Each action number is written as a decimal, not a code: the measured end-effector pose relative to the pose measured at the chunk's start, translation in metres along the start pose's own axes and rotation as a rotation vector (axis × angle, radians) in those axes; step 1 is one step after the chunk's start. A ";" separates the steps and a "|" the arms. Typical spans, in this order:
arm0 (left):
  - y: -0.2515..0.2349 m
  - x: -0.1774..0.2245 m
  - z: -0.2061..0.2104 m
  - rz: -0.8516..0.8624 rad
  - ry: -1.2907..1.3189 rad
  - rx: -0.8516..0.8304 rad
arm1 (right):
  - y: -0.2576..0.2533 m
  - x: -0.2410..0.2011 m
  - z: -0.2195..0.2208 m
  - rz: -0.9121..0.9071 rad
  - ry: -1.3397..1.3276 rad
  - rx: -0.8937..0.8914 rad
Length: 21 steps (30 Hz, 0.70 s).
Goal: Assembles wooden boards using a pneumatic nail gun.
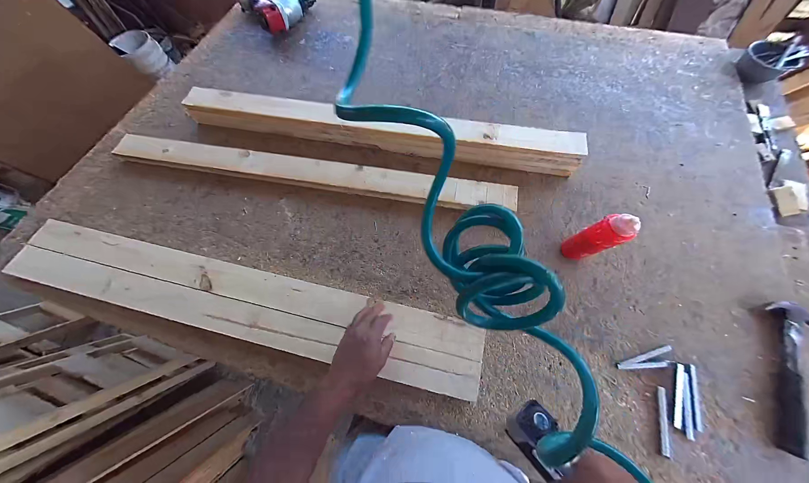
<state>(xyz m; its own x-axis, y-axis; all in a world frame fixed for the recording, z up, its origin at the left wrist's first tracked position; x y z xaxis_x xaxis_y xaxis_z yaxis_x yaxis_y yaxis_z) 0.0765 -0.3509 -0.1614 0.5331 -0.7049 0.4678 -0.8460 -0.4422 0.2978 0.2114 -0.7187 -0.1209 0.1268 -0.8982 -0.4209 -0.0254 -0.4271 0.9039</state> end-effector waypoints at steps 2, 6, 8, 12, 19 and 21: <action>-0.004 -0.002 0.015 0.048 -0.029 0.064 | 0.010 -0.002 0.013 0.017 0.244 0.061; -0.021 0.005 0.039 0.161 -0.142 0.067 | 0.006 0.000 0.008 0.086 0.518 0.108; -0.025 -0.005 0.060 0.127 -0.198 0.050 | -0.008 -0.001 0.001 0.036 0.545 0.132; -0.026 -0.010 0.067 0.142 -0.310 0.070 | -0.032 -0.016 -0.014 0.048 0.456 0.093; -0.032 -0.017 0.067 0.161 -0.329 0.191 | -0.057 -0.032 -0.032 -0.041 0.561 0.054; -0.031 -0.015 0.067 0.154 -0.336 0.192 | -0.062 -0.039 -0.035 -0.027 0.594 0.026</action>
<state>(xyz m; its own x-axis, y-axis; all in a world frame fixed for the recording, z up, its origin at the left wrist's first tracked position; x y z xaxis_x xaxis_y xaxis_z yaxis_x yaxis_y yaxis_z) 0.0948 -0.3632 -0.2332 0.3965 -0.8986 0.1880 -0.9180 -0.3905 0.0700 0.2428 -0.6539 -0.1577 0.6608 -0.6780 -0.3218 -0.0378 -0.4583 0.8880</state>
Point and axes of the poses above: each hand's wrist, its own y-axis away from the middle knuckle, its own z-axis out of the palm, x = y × z, the point moved 7 cm from there along -y, towards the middle knuckle, and after that the axes turned 3 degrees about -x, right-handed, at the moved point
